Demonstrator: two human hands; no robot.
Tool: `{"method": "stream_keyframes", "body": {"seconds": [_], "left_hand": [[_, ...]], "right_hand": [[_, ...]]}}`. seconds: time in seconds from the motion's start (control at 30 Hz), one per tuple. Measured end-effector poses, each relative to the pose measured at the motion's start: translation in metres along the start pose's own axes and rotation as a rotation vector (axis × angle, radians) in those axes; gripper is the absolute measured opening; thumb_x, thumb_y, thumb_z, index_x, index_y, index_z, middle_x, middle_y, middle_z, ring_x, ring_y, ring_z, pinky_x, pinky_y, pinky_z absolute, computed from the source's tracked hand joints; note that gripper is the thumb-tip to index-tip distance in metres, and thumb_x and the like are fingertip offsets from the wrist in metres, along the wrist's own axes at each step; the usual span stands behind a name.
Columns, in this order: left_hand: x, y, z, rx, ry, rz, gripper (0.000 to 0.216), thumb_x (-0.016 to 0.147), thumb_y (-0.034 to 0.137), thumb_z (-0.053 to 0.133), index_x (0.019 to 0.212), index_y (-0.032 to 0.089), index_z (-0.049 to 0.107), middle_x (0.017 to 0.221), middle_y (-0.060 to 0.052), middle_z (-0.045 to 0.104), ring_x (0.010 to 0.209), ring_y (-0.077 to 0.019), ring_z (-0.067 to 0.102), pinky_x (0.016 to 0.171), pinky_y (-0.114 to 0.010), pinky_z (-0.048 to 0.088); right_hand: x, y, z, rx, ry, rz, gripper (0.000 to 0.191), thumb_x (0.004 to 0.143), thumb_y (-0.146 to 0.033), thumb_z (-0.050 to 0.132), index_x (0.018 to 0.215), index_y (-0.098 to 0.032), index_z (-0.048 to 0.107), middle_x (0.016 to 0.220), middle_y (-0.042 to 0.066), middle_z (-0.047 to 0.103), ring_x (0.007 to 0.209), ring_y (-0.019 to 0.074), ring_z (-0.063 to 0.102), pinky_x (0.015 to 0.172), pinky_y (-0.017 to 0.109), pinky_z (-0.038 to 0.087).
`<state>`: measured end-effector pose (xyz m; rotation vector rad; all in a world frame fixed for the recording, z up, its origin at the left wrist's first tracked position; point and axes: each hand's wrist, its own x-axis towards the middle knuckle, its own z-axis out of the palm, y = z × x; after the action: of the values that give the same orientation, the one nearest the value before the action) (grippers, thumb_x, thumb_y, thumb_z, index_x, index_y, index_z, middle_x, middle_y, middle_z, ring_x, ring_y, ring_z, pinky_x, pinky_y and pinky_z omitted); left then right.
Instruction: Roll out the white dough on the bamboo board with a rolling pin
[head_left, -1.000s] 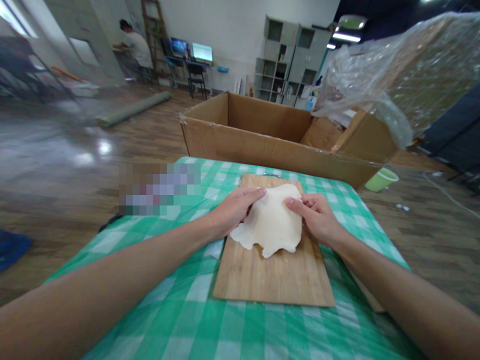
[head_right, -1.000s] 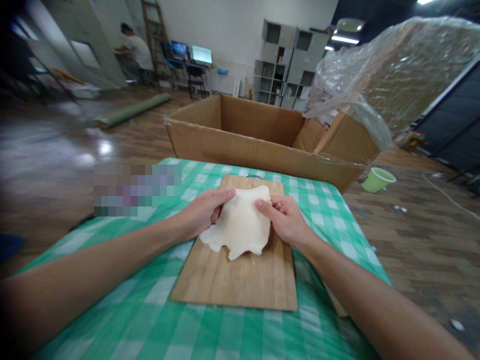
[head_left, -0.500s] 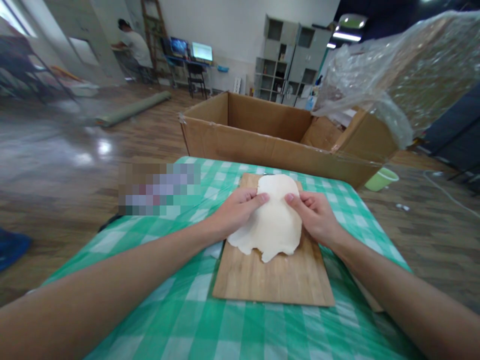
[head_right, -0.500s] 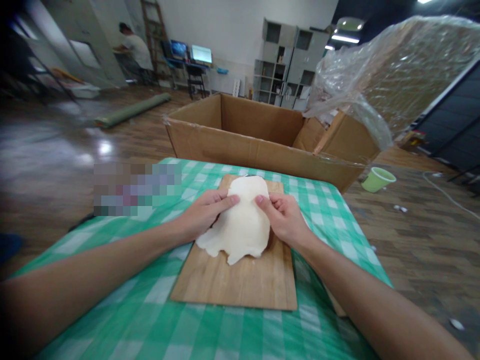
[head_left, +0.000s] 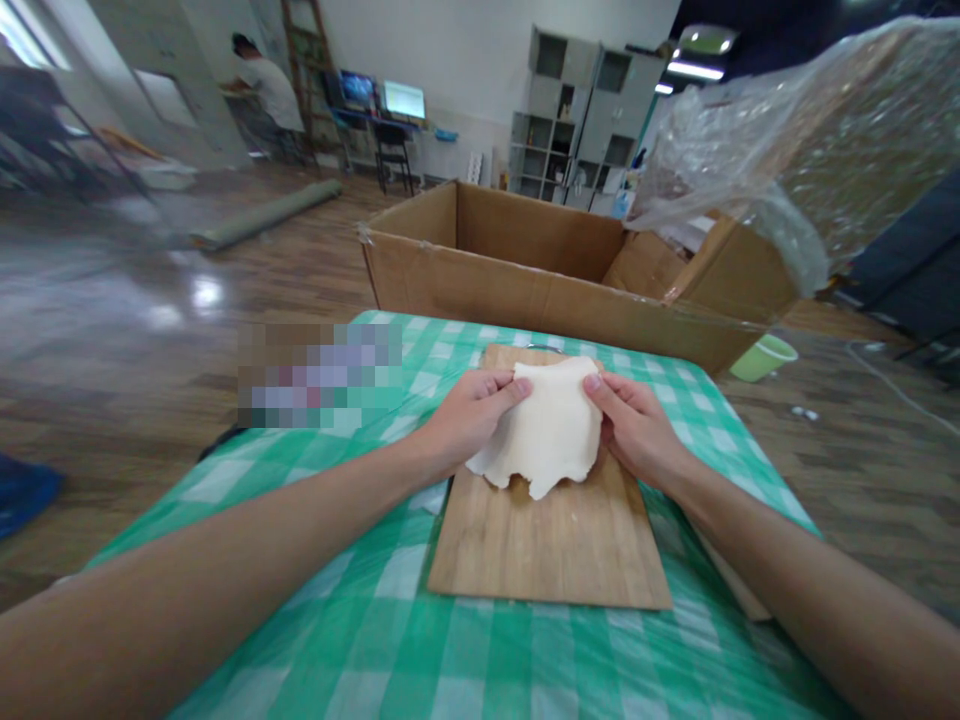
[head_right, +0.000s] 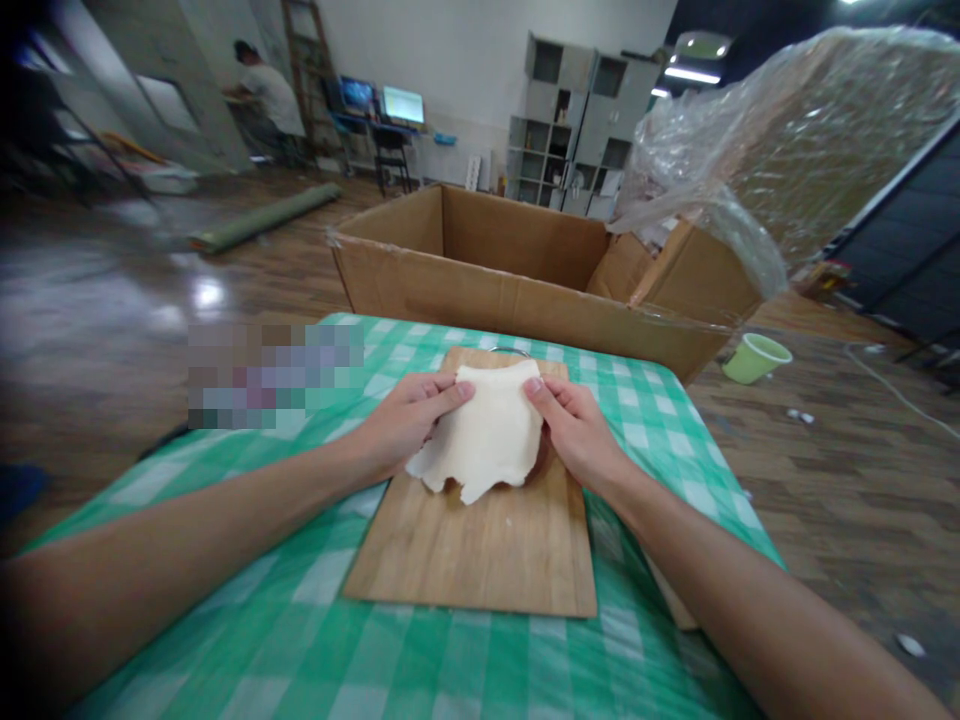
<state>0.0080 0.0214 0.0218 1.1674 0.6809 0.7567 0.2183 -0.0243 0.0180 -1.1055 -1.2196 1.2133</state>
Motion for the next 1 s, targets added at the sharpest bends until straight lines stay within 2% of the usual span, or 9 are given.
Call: {"method": "stream_keyframes", "body": {"seconds": [0.1,0.2,0.37,0.53,0.67,0.73,0.9,1.0], "left_hand": [[0.000,0.000,0.001,0.022,0.018,0.038,0.042,0.086,0.051,0.073,0.106,0.015,0.073,0.092,-0.010,0.079,0.076,-0.0208,0.074,0.066,-0.028,0.057],[-0.001,0.000,0.001,0.135,-0.020,0.053,0.045,0.082,0.050,0.079,0.109,0.015,0.073,0.097,-0.012,0.079,0.080,-0.0217,0.075,0.063,-0.026,0.056],[-0.001,-0.001,-0.003,0.290,-0.140,0.022,0.044,0.079,0.051,0.082,0.102,0.015,0.074,0.097,-0.012,0.080,0.078,-0.0220,0.075,0.060,-0.025,0.053],[0.000,-0.004,-0.005,0.281,-0.084,0.048,0.042,0.078,0.049,0.083,0.097,0.013,0.074,0.096,-0.013,0.079,0.078,-0.0232,0.075,0.061,-0.026,0.054],[0.001,-0.004,-0.002,0.194,-0.099,0.060,0.043,0.078,0.049,0.083,0.102,0.014,0.073,0.094,-0.010,0.079,0.076,-0.0217,0.074,0.064,-0.027,0.056],[0.001,-0.004,0.000,0.177,-0.066,0.077,0.042,0.082,0.050,0.078,0.104,0.015,0.071,0.088,-0.008,0.078,0.074,-0.0203,0.073,0.062,-0.026,0.055],[-0.001,-0.006,0.001,0.312,0.144,0.167,0.039,0.095,0.053,0.060,0.097,0.015,0.067,0.076,-0.005,0.073,0.059,-0.0148,0.062,0.050,-0.023,0.043],[-0.002,-0.006,0.001,0.389,0.159,0.199,0.041,0.097,0.055,0.057,0.093,0.015,0.066,0.073,-0.004,0.070,0.058,-0.0141,0.059,0.049,-0.023,0.040]], "right_hand": [[-0.001,-0.001,0.004,0.103,-0.090,0.104,0.043,0.081,-0.053,0.084,0.109,-0.021,0.075,0.099,0.007,0.080,0.081,0.0214,0.074,0.071,0.031,0.060],[-0.003,0.000,0.005,0.087,-0.130,0.165,0.047,0.074,-0.046,0.091,0.108,-0.018,0.076,0.100,0.009,0.081,0.081,0.0231,0.076,0.074,0.034,0.062],[-0.006,0.001,0.004,0.006,-0.119,0.144,0.044,0.076,-0.042,0.091,0.108,-0.017,0.076,0.099,0.009,0.080,0.078,0.0222,0.075,0.068,0.032,0.061],[-0.010,-0.005,0.009,-0.159,-0.139,0.068,0.040,0.082,-0.052,0.083,0.097,-0.016,0.076,0.089,0.009,0.079,0.071,0.0205,0.072,0.059,0.029,0.058],[-0.011,-0.003,0.011,-0.158,-0.084,0.007,0.040,0.083,-0.055,0.082,0.097,-0.018,0.075,0.087,0.007,0.079,0.068,0.0194,0.070,0.055,0.027,0.055],[-0.009,0.000,0.010,-0.134,-0.082,0.021,0.042,0.085,-0.059,0.078,0.096,-0.018,0.075,0.086,0.006,0.078,0.065,0.0175,0.069,0.054,0.026,0.053],[-0.008,0.000,0.008,-0.152,-0.155,0.059,0.047,0.089,-0.061,0.073,0.078,-0.015,0.072,0.070,0.005,0.074,0.055,0.0143,0.063,0.048,0.023,0.047],[-0.011,-0.004,0.010,-0.150,-0.113,-0.007,0.043,0.088,-0.057,0.076,0.078,-0.016,0.073,0.071,0.004,0.075,0.056,0.0153,0.064,0.048,0.024,0.047]]}}
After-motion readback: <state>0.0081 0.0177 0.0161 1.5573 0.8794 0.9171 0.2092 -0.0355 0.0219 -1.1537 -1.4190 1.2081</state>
